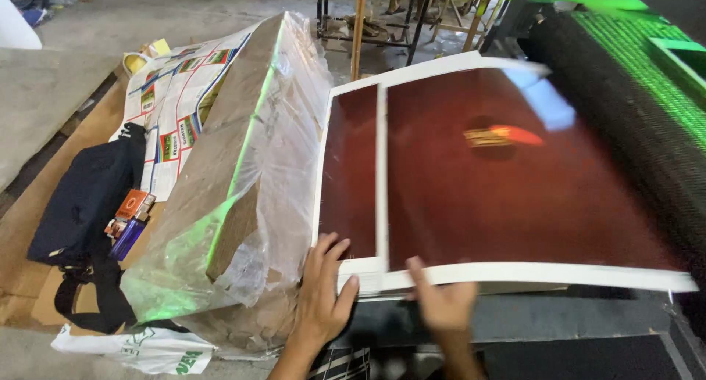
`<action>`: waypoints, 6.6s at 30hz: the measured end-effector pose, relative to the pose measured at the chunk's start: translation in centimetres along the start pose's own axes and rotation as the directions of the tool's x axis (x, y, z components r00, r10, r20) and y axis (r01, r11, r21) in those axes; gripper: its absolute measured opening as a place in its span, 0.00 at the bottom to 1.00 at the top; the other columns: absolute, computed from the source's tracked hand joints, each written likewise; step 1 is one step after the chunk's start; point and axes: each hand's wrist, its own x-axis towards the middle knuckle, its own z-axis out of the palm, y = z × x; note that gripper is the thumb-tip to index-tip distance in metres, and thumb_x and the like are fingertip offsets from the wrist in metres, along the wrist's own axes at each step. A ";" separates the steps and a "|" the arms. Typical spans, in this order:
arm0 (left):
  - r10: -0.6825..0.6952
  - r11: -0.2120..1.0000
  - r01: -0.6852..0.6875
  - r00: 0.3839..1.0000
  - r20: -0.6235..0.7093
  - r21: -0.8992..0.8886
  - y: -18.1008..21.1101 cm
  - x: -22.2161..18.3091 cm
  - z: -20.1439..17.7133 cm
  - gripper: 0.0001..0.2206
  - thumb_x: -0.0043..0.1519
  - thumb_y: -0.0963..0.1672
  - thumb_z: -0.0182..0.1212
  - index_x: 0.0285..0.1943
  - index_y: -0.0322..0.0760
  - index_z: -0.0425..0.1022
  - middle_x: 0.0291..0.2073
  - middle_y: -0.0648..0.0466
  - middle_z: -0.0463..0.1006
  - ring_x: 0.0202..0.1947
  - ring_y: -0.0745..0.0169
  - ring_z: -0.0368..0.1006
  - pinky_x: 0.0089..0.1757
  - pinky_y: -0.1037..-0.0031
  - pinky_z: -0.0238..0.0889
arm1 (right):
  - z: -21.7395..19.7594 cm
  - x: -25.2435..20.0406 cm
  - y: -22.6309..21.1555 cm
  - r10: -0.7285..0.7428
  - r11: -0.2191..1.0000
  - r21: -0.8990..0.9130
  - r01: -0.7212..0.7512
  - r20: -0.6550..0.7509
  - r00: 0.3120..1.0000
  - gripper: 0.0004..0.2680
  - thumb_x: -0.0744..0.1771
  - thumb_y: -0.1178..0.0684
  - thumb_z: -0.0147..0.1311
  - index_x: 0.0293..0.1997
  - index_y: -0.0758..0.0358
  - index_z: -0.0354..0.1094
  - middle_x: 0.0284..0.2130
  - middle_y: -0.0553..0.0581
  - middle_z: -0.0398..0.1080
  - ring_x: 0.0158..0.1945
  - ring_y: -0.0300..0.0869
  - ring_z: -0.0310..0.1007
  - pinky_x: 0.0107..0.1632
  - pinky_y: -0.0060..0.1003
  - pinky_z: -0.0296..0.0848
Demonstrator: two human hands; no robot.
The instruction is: Feeding printed sheets one by one onto a conveyor belt of a machine for drying or curing.
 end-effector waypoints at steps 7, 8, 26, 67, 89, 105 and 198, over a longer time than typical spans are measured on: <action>0.373 0.926 -0.364 0.923 -0.092 0.100 0.2 -0.6 -0.5 0.23 0.58 0.51 0.62 0.62 0.41 0.77 0.63 0.43 0.72 0.70 0.34 0.58 0.66 0.44 0.42 | 4.3 -2.8 5.6 0.107 0.927 0.295 -0.233 0.387 0.916 0.09 0.65 0.56 0.59 0.46 0.72 0.70 0.28 0.62 0.77 0.24 0.41 0.77 0.21 0.32 0.72; 0.376 0.925 -0.367 0.922 -0.089 0.102 0.1 -0.8 -0.4 0.23 0.58 0.51 0.62 0.62 0.41 0.77 0.63 0.43 0.72 0.70 0.34 0.58 0.66 0.44 0.42 | 3.8 -2.9 5.3 0.106 0.925 0.299 -0.233 0.386 0.916 0.09 0.65 0.56 0.59 0.46 0.72 0.70 0.28 0.62 0.77 0.24 0.41 0.77 0.21 0.32 0.72; 0.081 0.989 -0.058 0.983 -0.167 0.138 -1.0 -0.2 2.2 0.12 0.61 0.43 0.63 0.51 0.34 0.82 0.53 0.44 0.80 0.61 0.40 0.71 0.62 0.53 0.58 | -20.1 -1.5 17.4 0.275 0.961 0.005 -0.275 -0.067 0.959 0.07 0.66 0.63 0.54 0.47 0.76 0.72 0.26 0.74 0.77 0.24 0.51 0.78 0.23 0.45 0.78; 0.005 1.000 -0.002 0.994 -0.109 0.028 -1.9 -0.8 1.6 0.16 0.64 0.43 0.57 0.59 0.31 0.76 0.59 0.42 0.76 0.67 0.37 0.64 0.65 0.53 0.53 | 5.0 -1.4 3.5 0.019 0.958 0.281 -0.062 0.152 0.988 0.09 0.63 0.59 0.59 0.42 0.73 0.67 0.27 0.60 0.77 0.25 0.42 0.80 0.18 0.33 0.77; -0.210 0.955 0.207 0.978 -0.009 0.210 1.2 3.4 0.8 0.14 0.58 0.44 0.60 0.52 0.35 0.78 0.59 0.43 0.74 0.67 0.41 0.64 0.64 0.57 0.56 | -19.1 6.3 -0.1 -0.311 0.915 -0.350 0.202 -0.292 0.904 0.07 0.73 0.57 0.62 0.44 0.71 0.71 0.32 0.59 0.76 0.33 0.38 0.74 0.41 0.32 0.72; 0.139 0.958 -0.155 0.987 0.084 0.242 -1.2 5.1 2.6 0.32 0.54 0.58 0.65 0.63 0.41 0.73 0.67 0.39 0.65 0.70 0.34 0.53 0.63 0.46 0.43 | -18.3 13.3 1.5 -0.170 0.984 -0.093 0.150 -0.279 0.945 0.11 0.71 0.47 0.60 0.49 0.67 0.73 0.37 0.57 0.77 0.36 0.39 0.73 0.39 0.32 0.71; 0.376 0.920 -0.389 0.912 0.161 0.053 -0.5 2.6 -0.2 0.34 0.50 0.60 0.69 0.61 0.40 0.78 0.60 0.52 0.77 0.67 0.44 0.65 0.62 0.47 0.53 | -5.8 -0.6 9.1 0.426 0.822 -0.148 -0.550 0.801 0.421 0.15 0.70 0.45 0.47 0.50 0.70 0.71 0.31 0.59 0.79 0.28 0.42 0.80 0.29 0.33 0.77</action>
